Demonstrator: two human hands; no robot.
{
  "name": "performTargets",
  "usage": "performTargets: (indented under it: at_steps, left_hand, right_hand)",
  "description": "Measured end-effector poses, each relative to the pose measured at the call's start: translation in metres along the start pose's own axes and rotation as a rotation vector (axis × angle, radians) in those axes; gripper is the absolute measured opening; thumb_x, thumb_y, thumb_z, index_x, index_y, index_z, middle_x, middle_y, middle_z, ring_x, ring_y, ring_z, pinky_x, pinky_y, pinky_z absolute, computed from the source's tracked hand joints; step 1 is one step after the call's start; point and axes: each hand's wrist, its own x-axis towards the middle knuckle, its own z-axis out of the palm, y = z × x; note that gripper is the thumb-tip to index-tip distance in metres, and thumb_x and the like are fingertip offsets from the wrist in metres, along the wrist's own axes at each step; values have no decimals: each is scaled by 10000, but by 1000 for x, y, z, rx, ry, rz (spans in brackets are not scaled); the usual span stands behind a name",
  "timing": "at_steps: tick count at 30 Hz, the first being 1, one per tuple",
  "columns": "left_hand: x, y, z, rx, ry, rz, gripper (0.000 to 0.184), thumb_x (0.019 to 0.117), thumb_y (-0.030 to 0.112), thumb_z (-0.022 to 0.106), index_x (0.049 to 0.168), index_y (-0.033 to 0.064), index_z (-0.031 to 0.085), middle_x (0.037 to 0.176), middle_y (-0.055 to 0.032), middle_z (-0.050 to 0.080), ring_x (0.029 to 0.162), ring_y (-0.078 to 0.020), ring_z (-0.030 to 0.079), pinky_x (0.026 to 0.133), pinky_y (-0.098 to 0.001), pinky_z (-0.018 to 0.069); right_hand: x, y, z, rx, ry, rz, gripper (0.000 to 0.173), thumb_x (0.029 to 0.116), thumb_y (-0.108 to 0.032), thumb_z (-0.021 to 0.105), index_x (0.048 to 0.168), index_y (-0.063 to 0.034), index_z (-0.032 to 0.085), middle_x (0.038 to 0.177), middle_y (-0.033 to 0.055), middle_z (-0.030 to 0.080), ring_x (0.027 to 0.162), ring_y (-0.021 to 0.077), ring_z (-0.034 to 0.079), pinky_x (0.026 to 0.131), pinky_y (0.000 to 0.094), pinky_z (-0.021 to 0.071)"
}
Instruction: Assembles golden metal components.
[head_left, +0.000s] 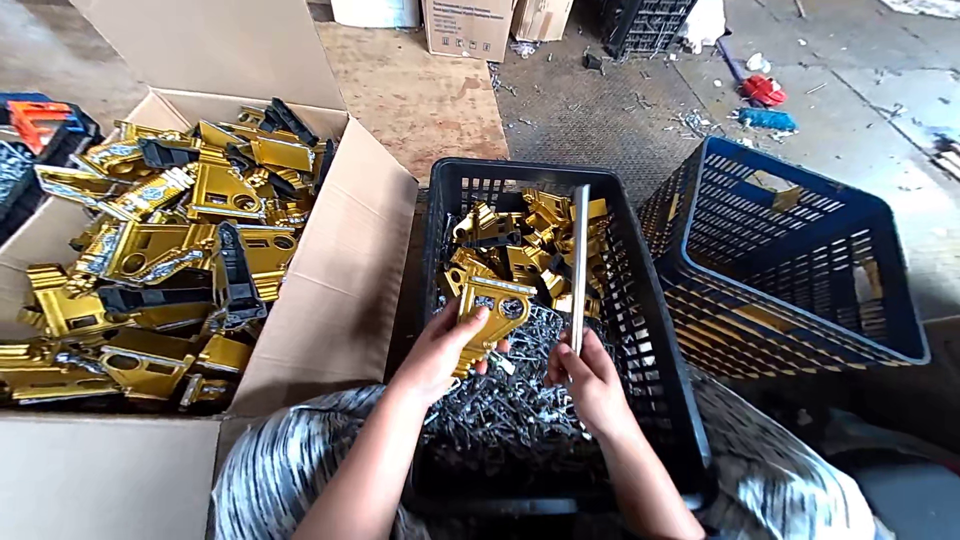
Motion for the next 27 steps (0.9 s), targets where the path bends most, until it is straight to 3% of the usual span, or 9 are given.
performTargets:
  at_steps: [3, 8, 10, 12, 15, 18, 22, 25, 27]
  left_hand:
    - [2, -5, 10, -67, 101, 26, 342, 1128, 284, 308, 1310, 86, 519, 924, -114, 714, 724, -134, 701, 528, -197, 544]
    - [10, -16, 12, -170, 178, 111, 417, 1130, 332, 239, 1189, 74, 561, 864, -94, 695, 659, -107, 669, 490, -178, 507]
    - [9, -15, 14, -226, 158, 103, 416, 1129, 329, 239, 1172, 75, 565, 859, -94, 692, 628, -92, 655, 473, -163, 491]
    - [9, -13, 13, -229, 194, 82, 414, 1133, 320, 242, 1158, 62, 565, 868, -99, 693, 624, -89, 655, 469, -162, 490]
    - [8, -8, 10, -82, 206, 87, 363, 1130, 274, 292, 1182, 39, 564, 835, -113, 707, 634, -115, 678, 474, -180, 511]
    - [2, -3, 1, 254, -25, 79, 311, 1100, 244, 413, 1300, 38, 533, 893, -81, 722, 670, -117, 689, 502, -205, 541]
    - [-4, 4, -4, 601, -382, -35, 459, 1003, 224, 626, 1437, 97, 547, 1063, -42, 735, 755, -114, 712, 552, -251, 579]
    - [-5, 4, -3, 679, -331, -60, 368, 975, 213, 666, 1321, 94, 627, 1004, -26, 744, 705, -98, 706, 534, -251, 580]
    - [-8, 7, -10, 518, -253, -35, 507, 993, 236, 627, 1459, 67, 522, 1067, -71, 735, 767, -132, 715, 583, -287, 602]
  right_hand:
    - [-1, -30, 9, -109, 98, -203, 192, 1088, -204, 357, 1122, -92, 510, 618, -95, 400, 478, 28, 408, 453, 214, 400]
    - [-24, -32, 30, -134, 288, -612, 385, 1108, -497, 310, 1055, -151, 470, 668, -79, 454, 519, 31, 450, 470, 213, 435]
    - [-34, -15, 30, -501, 218, -444, 395, 1110, -321, 333, 1048, -6, 565, 611, -41, 467, 481, 40, 466, 461, 232, 443]
    - [-37, -6, 29, -656, 110, -224, 347, 1082, -274, 361, 1053, -36, 611, 590, -59, 458, 462, 32, 455, 451, 230, 427]
    - [-28, -7, 19, -418, 87, -139, 261, 1075, -199, 397, 1090, -16, 582, 672, -52, 530, 517, 34, 511, 486, 232, 482]
    - [-1, -21, 1, -251, 82, -142, 173, 1028, -124, 484, 1143, -12, 548, 761, -29, 562, 589, 35, 518, 561, 211, 471]
    - [26, -37, -10, -162, -182, 89, 418, 907, -306, 698, 1231, -48, 645, 707, -57, 584, 581, 30, 535, 572, 226, 494]
    - [32, -31, -4, -89, -341, 259, 221, 893, -275, 733, 988, -78, 696, 779, -24, 695, 644, 43, 637, 588, 228, 540]
    - [29, -25, 1, 59, -229, 255, 144, 906, -210, 689, 912, -69, 664, 734, -9, 687, 601, 48, 624, 548, 220, 526]
